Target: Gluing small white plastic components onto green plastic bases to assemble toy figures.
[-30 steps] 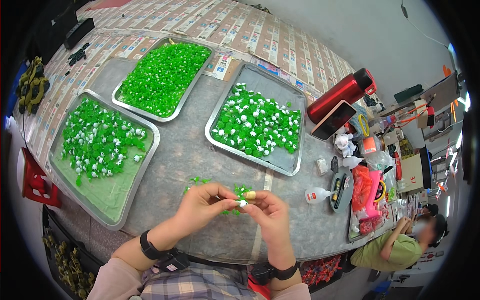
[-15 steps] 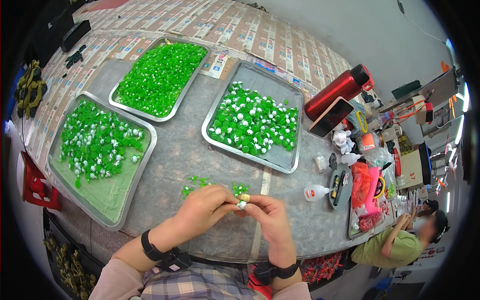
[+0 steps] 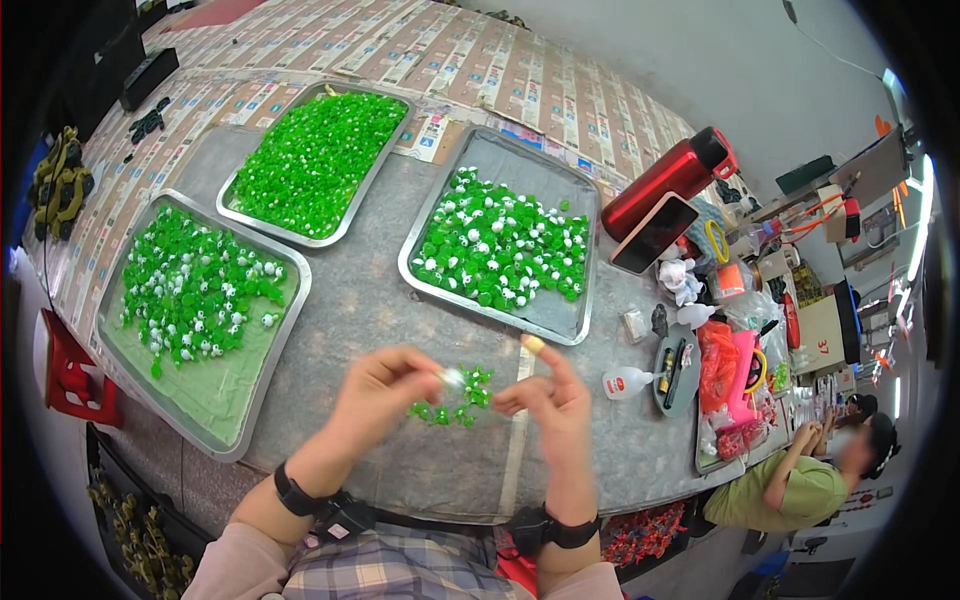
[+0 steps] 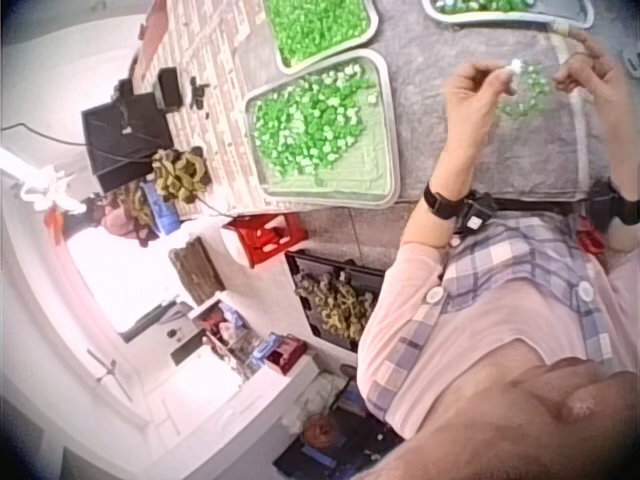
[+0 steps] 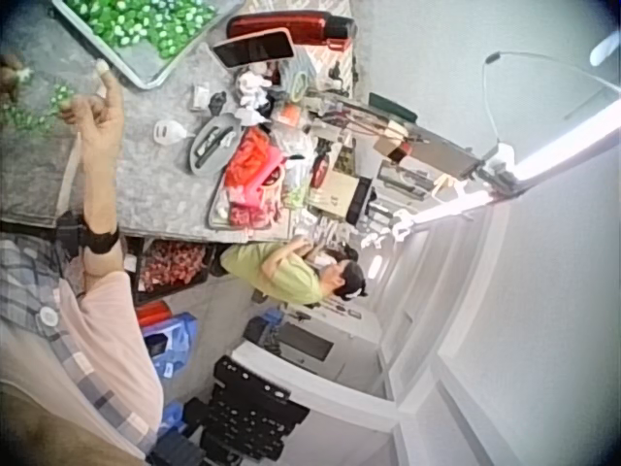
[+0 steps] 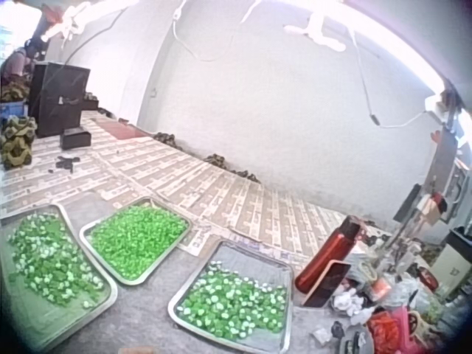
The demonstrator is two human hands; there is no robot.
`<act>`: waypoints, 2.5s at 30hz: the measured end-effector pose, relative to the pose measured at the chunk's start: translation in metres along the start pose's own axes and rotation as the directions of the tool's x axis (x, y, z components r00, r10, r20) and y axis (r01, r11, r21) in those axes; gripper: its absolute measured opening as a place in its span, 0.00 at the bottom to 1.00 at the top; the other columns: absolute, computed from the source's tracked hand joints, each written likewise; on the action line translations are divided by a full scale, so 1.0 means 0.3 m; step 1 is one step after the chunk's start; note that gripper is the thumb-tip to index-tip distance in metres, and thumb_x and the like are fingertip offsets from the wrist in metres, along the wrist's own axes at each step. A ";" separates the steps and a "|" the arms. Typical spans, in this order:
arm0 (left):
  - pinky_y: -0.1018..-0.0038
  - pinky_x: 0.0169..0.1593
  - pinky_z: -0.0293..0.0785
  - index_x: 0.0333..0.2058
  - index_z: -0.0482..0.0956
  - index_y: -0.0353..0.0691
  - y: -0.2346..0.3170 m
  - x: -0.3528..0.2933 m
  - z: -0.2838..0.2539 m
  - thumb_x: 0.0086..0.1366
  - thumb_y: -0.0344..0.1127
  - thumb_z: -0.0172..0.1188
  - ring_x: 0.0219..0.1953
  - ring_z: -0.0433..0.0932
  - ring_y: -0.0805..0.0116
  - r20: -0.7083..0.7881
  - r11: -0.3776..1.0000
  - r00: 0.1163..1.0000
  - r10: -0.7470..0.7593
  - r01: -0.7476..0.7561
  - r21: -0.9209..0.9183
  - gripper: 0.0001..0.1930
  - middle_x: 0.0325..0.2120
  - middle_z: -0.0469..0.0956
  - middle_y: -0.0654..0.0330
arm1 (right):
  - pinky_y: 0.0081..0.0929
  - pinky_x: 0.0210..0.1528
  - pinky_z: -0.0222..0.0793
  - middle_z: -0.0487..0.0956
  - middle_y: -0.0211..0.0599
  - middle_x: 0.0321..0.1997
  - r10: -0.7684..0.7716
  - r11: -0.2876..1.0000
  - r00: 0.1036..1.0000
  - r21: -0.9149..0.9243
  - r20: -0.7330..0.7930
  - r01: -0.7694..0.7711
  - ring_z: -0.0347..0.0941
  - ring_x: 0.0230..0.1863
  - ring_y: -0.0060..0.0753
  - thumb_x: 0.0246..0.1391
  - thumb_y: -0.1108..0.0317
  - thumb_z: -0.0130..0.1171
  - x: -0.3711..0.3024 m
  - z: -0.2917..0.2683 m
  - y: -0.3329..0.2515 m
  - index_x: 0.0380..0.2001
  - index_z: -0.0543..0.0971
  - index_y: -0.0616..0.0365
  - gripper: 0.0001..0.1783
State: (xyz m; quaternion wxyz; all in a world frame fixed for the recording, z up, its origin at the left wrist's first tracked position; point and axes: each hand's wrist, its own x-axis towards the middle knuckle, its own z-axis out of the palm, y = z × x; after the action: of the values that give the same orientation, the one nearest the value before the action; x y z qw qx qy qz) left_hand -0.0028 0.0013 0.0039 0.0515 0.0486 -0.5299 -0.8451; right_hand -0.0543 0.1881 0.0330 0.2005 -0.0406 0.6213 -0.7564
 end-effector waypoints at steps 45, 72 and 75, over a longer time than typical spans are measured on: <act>0.79 0.31 0.72 0.32 0.72 0.33 0.029 0.011 0.002 0.53 0.28 0.54 0.25 0.74 0.74 0.116 0.888 0.932 -0.344 0.363 -0.281 0.08 0.25 0.74 0.58 | 0.22 0.34 0.63 0.72 0.38 0.35 -0.427 0.804 0.782 -0.586 -0.455 0.098 0.67 0.32 0.26 0.39 0.69 0.59 -0.020 -0.366 0.046 0.37 0.68 0.65 0.20; 0.81 0.30 0.72 0.28 0.71 0.37 0.020 0.009 -0.024 0.53 0.31 0.55 0.24 0.73 0.76 0.235 0.780 0.889 -0.394 0.458 -0.426 0.05 0.23 0.73 0.61 | 0.21 0.15 0.53 0.65 0.30 0.15 -0.808 0.379 0.583 -0.678 0.090 0.630 0.58 0.13 0.27 0.26 0.53 0.68 -0.045 0.122 -0.114 0.22 0.67 0.57 0.26; 0.81 0.30 0.72 0.28 0.71 0.37 0.020 0.010 -0.023 0.53 0.31 0.55 0.24 0.73 0.76 0.236 0.780 0.888 -0.394 0.459 -0.425 0.05 0.23 0.73 0.61 | 0.21 0.14 0.52 0.65 0.30 0.15 -0.806 0.360 0.580 -0.682 0.116 0.636 0.58 0.13 0.27 0.26 0.53 0.68 -0.039 0.130 -0.121 0.22 0.67 0.57 0.26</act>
State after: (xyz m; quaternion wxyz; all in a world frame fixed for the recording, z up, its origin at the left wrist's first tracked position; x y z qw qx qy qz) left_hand -0.0045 -0.0079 0.0063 -0.1670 0.0968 -0.2864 -0.9385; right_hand -0.0406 0.1617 0.0786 -0.2601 -0.2875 0.7799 -0.4914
